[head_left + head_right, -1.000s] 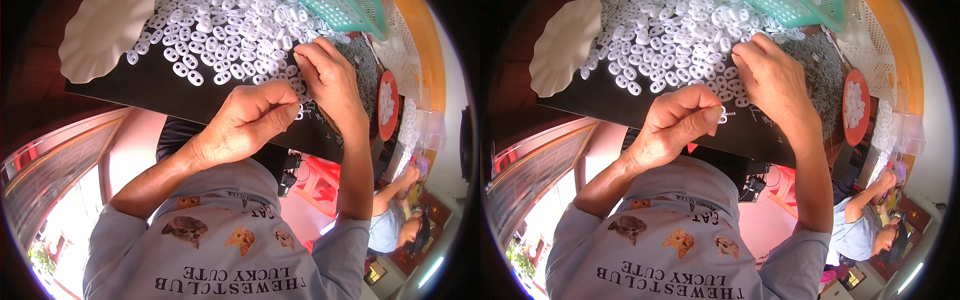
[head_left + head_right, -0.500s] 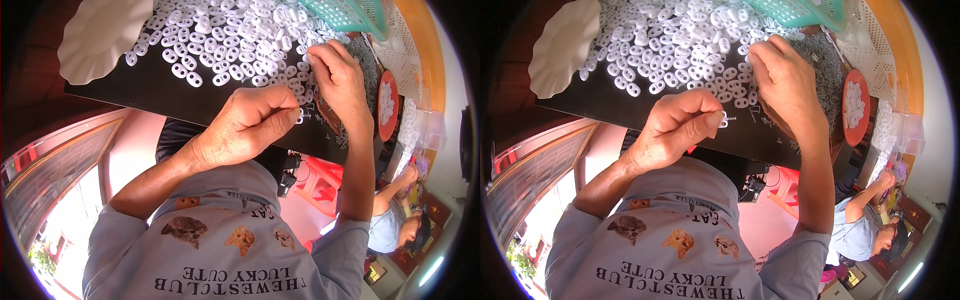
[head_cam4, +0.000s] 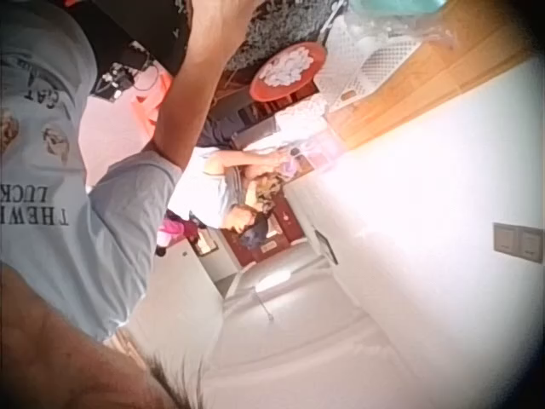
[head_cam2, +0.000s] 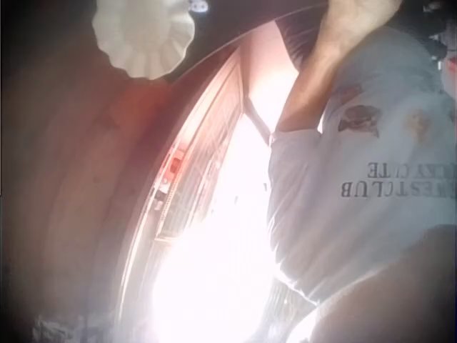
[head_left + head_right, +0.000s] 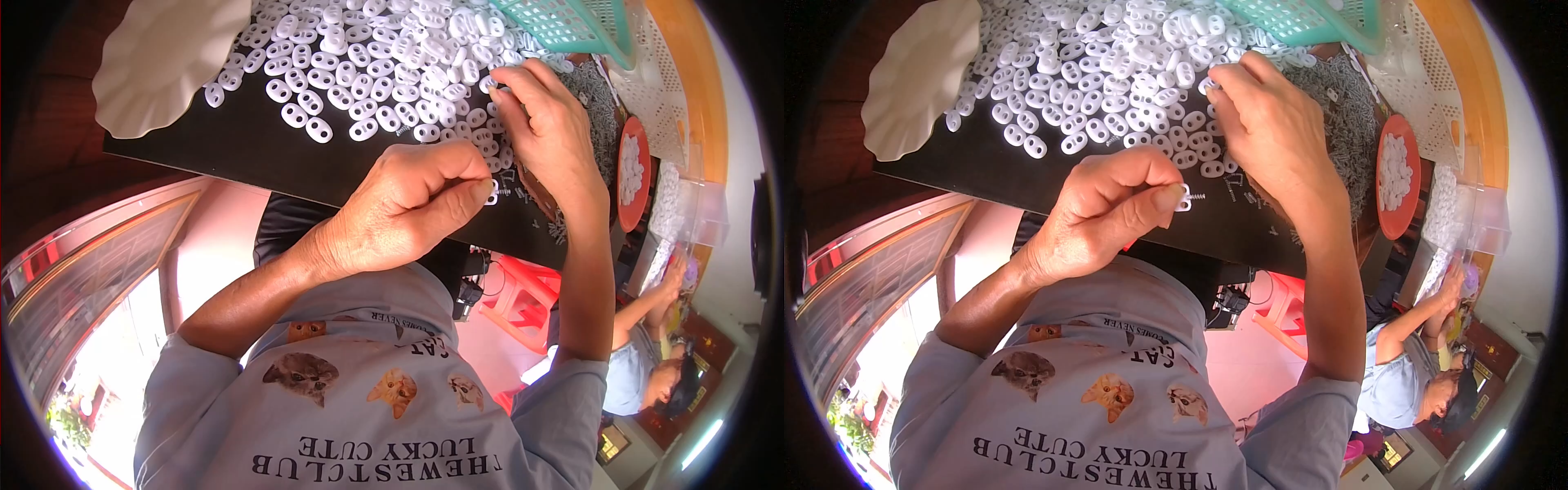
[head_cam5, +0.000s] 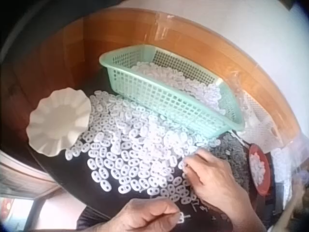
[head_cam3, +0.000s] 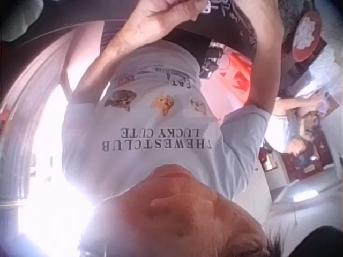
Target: Assembling small plastic rings by inserting small metal pins or springs into them.
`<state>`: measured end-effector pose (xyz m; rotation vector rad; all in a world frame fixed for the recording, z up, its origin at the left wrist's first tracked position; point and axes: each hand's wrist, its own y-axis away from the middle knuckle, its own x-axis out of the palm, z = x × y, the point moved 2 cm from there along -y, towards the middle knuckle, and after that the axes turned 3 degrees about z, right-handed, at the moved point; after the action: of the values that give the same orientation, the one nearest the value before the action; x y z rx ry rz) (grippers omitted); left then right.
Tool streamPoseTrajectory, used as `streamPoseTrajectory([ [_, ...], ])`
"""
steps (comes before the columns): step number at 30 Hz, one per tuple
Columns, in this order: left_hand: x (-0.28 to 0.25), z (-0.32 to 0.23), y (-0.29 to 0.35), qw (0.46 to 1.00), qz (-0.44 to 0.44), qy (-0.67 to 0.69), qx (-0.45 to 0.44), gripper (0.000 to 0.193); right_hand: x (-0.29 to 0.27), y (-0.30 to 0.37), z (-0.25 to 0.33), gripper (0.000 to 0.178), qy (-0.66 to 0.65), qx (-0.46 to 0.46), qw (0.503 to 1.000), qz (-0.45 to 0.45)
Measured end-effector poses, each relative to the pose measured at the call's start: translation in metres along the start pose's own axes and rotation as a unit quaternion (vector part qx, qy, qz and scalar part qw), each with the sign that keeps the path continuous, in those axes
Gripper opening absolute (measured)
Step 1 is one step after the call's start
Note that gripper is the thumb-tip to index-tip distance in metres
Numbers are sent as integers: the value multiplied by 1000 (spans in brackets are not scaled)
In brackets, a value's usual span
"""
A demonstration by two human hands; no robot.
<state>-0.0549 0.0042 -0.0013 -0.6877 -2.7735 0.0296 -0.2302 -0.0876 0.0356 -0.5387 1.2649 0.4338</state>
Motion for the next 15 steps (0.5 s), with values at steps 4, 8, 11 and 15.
streamPoseTrajectory([
  [4, 0, 2, 1, 1000, 1, 9, -7, 11, 0, -1, 3, 17, 0, 2, 1000, 11],
  [8, 0, 5, 0, 1000, -4, 16, 20, 9, 2, -5, 3, 17, 16, -17, 1000, 8],
  [11, 0, 4, 1, 1000, 0, 23, 3, 9, 4, -6, 2, 16, 24, -10, 1000, 6],
  [15, -1, 4, 1, 1000, -1, 18, 14, 9, 5, -10, 1, 13, 20, -15, 1000, 7],
])
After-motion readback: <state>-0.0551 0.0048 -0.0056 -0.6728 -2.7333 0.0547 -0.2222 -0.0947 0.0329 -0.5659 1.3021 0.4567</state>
